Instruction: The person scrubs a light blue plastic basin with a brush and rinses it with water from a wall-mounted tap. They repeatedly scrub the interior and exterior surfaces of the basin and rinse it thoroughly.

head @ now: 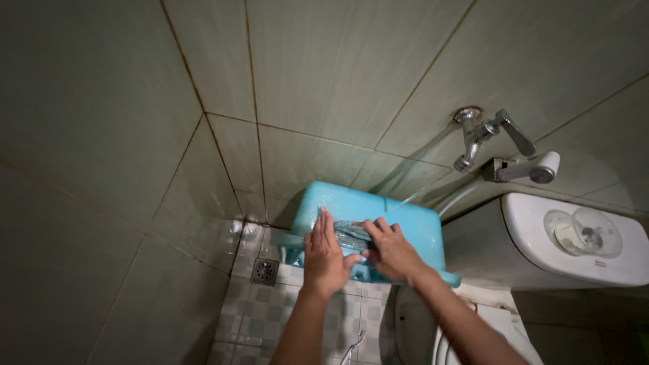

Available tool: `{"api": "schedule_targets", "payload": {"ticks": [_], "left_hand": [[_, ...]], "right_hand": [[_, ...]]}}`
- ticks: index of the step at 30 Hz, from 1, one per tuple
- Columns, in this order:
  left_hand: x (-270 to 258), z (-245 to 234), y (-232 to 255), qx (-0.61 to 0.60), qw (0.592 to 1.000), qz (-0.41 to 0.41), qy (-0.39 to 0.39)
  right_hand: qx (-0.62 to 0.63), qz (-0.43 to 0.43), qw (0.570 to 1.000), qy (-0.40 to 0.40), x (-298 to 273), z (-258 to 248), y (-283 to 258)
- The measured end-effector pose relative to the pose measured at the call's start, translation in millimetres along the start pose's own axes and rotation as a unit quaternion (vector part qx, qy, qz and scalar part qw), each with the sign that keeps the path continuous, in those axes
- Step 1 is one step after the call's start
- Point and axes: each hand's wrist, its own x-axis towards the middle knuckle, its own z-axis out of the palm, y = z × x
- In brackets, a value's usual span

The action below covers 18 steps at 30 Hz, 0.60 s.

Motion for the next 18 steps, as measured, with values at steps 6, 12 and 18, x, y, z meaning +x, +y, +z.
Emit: {"api": "schedule_targets", "payload": {"ticks": [6, 12, 18], "left_hand": [[7, 15, 2, 0.011, 1.0, 0.009, 0.005], [10, 21, -6, 0.037, 0.998, 0.032, 0.047], [-4, 13, 1, 0.05, 0.998, 0.033, 0.032]], "right_hand": [[-0.002, 0.091, 0.996, -0.007, -43, -25, 80], [-0.008, -0.095, 0.986, 0.133, 4, 26, 26], [0.007, 0.01, 0.998, 0.054, -45, -13, 56]]}}
